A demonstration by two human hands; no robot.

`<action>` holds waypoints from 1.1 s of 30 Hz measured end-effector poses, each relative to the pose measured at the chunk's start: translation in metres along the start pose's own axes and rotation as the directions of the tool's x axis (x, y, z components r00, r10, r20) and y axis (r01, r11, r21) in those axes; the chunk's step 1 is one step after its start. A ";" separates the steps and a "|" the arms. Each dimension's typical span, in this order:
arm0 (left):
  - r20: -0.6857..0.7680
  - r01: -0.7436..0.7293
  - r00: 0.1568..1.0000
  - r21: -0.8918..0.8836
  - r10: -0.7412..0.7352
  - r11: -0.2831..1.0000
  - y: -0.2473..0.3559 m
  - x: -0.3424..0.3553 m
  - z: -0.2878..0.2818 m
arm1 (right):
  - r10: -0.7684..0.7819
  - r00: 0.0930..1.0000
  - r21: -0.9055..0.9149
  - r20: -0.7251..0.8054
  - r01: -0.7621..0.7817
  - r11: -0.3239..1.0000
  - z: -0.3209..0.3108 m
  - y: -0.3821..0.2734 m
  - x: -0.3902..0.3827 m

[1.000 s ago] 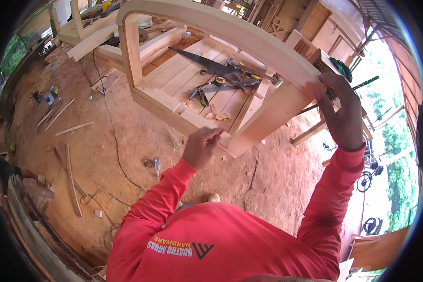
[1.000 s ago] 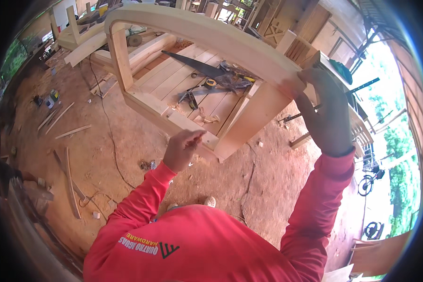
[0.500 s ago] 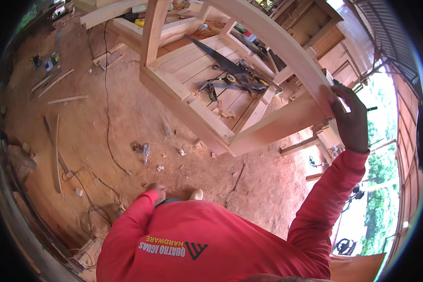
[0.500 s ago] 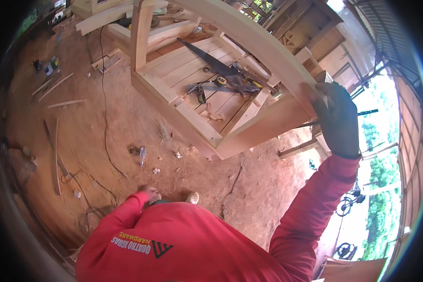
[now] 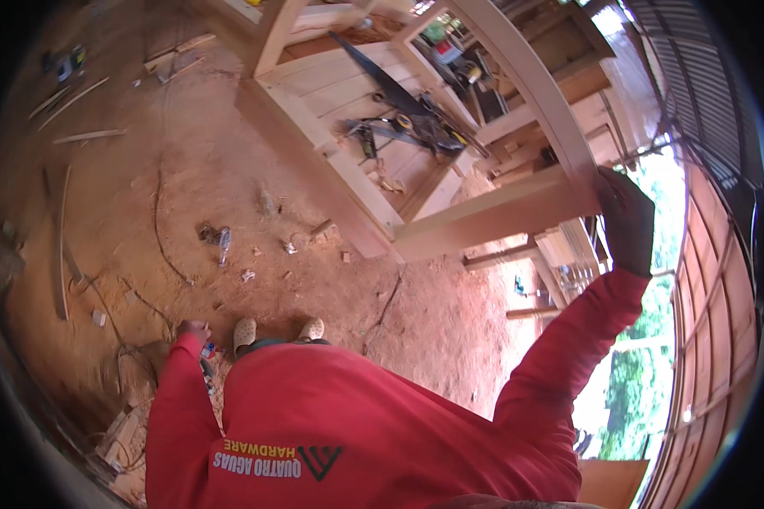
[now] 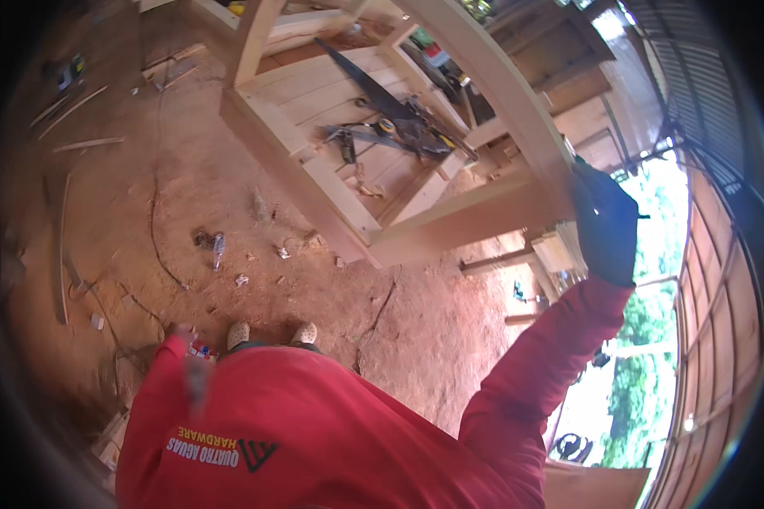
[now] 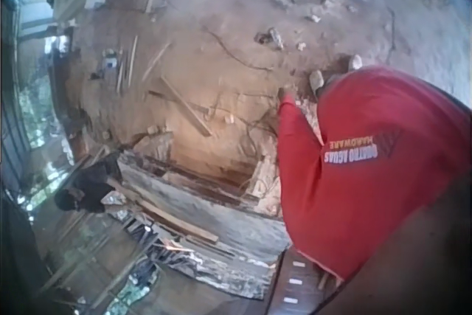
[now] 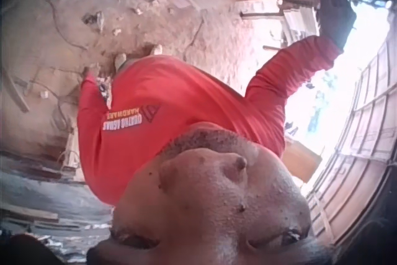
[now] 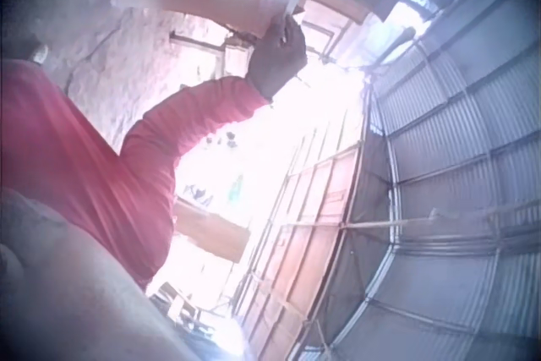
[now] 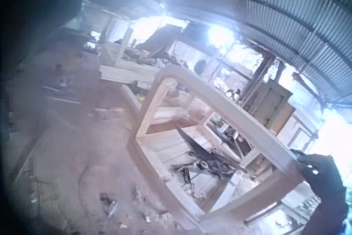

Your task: Measuring and fitting a curved wooden piece into a frame using a combination square and pencil.

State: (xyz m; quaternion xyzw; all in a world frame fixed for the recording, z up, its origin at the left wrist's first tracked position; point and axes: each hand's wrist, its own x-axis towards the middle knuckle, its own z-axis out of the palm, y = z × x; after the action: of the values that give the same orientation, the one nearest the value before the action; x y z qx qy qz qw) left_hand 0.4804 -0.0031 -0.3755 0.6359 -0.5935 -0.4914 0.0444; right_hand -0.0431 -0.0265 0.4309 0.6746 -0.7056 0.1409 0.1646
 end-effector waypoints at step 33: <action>-0.636 -0.909 0.076 -0.360 0.768 -0.208 0.745 -0.126 -0.106 | 0.010 0.999 -0.186 -0.032 -0.016 0.982 0.015 -0.004 0.003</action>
State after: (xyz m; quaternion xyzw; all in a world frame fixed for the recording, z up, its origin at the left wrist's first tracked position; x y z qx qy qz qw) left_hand 0.0462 -0.1756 0.2280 0.0237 -0.6031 -0.4484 0.6593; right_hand -0.0396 -0.0358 0.4189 0.6494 -0.7176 0.0858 0.2368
